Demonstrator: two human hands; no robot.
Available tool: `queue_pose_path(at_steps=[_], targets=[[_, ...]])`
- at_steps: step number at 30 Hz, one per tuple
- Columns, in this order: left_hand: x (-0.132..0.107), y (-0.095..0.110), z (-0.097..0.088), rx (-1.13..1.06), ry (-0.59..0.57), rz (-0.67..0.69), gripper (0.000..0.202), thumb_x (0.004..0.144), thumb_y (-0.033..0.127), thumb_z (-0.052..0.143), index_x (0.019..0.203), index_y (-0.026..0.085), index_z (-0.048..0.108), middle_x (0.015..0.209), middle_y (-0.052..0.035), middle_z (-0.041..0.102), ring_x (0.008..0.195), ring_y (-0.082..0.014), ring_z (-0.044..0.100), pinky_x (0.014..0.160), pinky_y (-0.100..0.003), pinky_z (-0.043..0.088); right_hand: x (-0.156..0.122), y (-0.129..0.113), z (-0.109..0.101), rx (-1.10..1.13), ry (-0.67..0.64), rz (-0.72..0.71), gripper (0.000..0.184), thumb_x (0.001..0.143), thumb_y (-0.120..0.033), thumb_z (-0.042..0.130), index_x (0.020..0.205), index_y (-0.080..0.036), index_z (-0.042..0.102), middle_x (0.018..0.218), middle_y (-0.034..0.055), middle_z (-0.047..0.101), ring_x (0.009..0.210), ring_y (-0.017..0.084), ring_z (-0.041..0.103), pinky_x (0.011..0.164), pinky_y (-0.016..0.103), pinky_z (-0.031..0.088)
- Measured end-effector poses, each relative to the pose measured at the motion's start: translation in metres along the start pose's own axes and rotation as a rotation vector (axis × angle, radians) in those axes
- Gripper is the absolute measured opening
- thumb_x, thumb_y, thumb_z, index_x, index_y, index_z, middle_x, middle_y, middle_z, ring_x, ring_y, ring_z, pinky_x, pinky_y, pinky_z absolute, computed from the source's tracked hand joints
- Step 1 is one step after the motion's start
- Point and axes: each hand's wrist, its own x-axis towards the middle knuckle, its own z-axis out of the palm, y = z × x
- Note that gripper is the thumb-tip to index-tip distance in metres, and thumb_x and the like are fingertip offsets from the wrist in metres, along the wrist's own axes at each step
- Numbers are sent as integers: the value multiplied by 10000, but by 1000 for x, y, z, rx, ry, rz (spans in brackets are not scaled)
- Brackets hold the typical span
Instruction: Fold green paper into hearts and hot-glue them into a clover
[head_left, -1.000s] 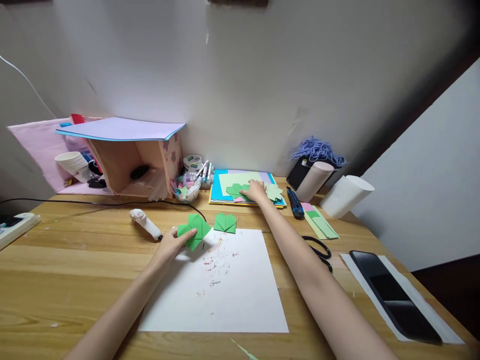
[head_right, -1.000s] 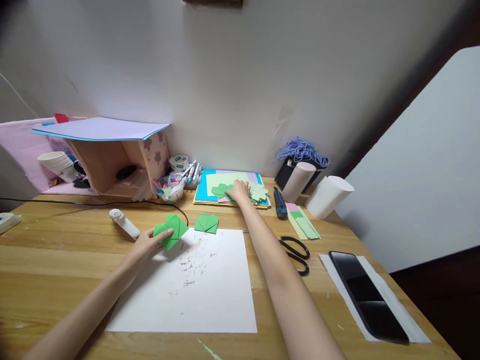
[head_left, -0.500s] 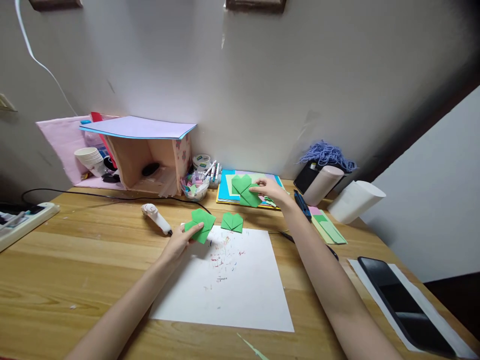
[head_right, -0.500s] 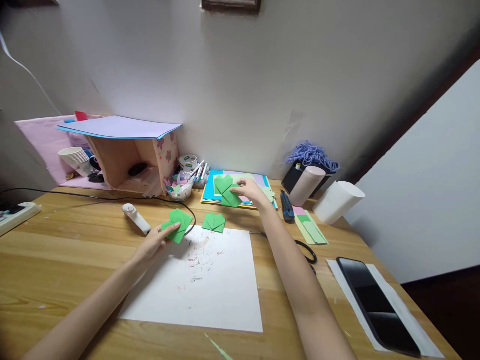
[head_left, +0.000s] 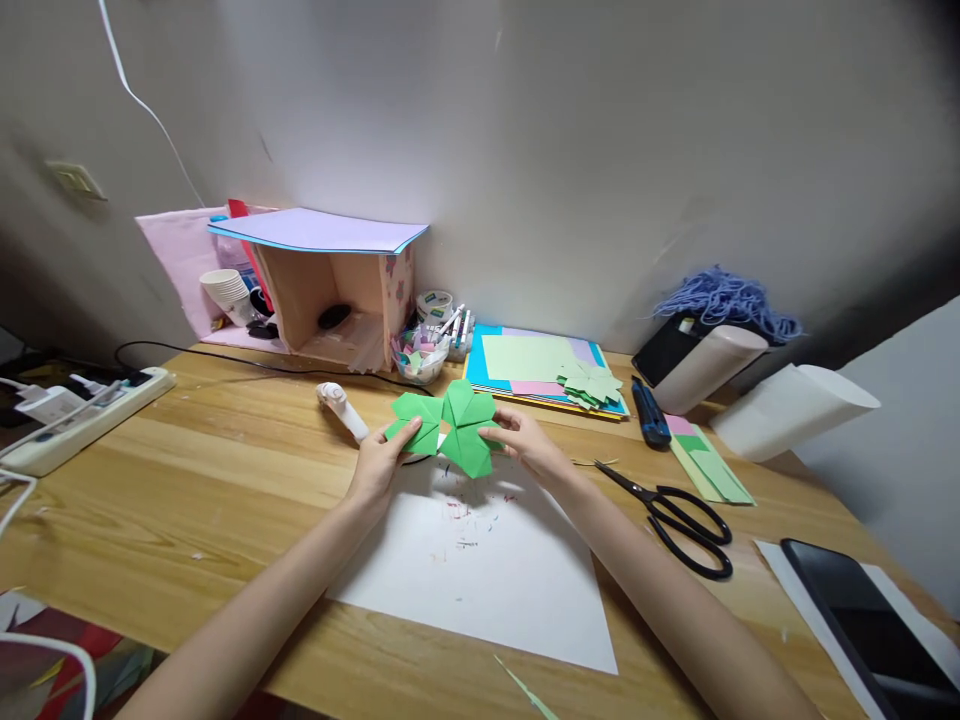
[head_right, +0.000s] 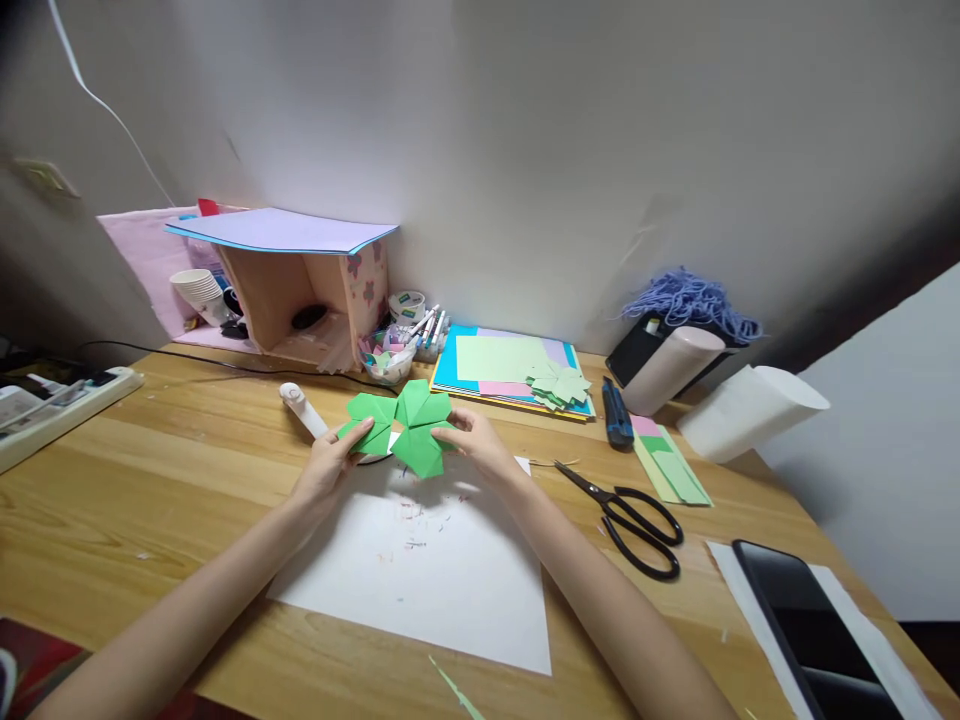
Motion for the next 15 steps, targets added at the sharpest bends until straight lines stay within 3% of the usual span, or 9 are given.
queue_pose_path(at_steps=[6,15], targets=[[-1,0,-3,168,-26,39,384,544,371,768,837,133,692,868,-73,705,761,-181,641,712,-279,505,-1,-1,0,-85,11,-15,367,668,-302,671,1018,-194,636,1096,73,637,952,215,598,784,321,469],[-5,23,-4,420,-117,92,379,529,376,779,802,124,703,848,-91,697,744,-201,631,707,-280,485,-1,-11,-10,-116,79,-35,322,655,-327,675,957,-218,654,1041,45,657,909,202,613,757,307,483]])
